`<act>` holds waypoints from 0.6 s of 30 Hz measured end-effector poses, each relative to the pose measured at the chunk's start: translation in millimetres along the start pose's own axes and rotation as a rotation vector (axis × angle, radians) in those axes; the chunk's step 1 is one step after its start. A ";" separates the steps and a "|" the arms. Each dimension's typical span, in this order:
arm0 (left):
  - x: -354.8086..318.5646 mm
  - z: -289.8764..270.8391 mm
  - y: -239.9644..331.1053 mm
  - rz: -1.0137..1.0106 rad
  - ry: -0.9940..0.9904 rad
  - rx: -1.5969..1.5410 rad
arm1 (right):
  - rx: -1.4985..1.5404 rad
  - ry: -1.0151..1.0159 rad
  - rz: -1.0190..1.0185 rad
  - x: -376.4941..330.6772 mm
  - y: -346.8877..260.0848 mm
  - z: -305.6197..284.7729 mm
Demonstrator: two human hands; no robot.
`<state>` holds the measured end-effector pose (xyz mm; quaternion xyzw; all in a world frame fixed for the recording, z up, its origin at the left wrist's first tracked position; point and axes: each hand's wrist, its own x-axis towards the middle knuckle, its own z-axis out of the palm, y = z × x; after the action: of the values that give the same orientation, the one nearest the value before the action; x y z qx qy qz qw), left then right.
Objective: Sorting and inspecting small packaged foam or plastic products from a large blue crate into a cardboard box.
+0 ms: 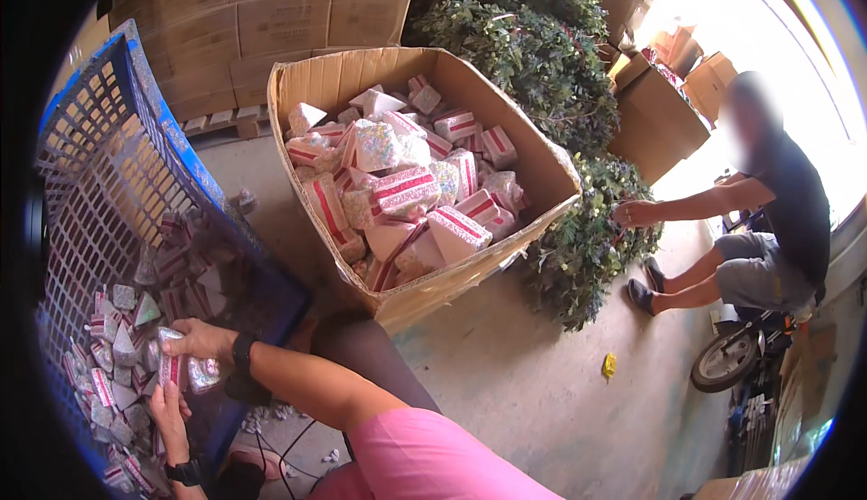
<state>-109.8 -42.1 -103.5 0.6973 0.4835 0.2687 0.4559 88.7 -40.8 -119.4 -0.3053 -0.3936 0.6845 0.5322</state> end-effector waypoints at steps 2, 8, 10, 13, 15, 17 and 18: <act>-2.0 1.1 1.8 0.049 0.057 0.031 | 0.042 -0.021 -0.013 -0.4 -4.6 1.8; -18.0 -8.6 10.4 0.108 0.104 -0.044 | 0.153 -0.160 0.067 1.2 -12.5 7.4; -15.7 -5.1 20.1 0.152 0.064 -0.023 | 0.131 -0.155 0.069 -2.5 -4.1 -6.1; -12.9 -9.8 24.5 0.191 0.038 0.025 | 0.230 -0.150 0.167 -9.2 -2.8 -2.1; -13.4 -13.3 39.0 0.115 -0.027 -0.069 | 0.257 -0.127 0.228 -9.8 0.9 0.3; -16.9 -20.2 44.1 0.054 -0.121 -0.290 | 0.490 -0.014 0.358 -10.8 4.5 11.0; -16.3 -14.0 51.3 0.121 -0.160 -0.369 | 0.635 -0.037 0.338 -12.7 5.8 6.7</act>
<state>-105.5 -57.8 -50.4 0.6489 0.3454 0.3233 0.5959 83.4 -55.2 -121.0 -0.1731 -0.1151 0.8564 0.4726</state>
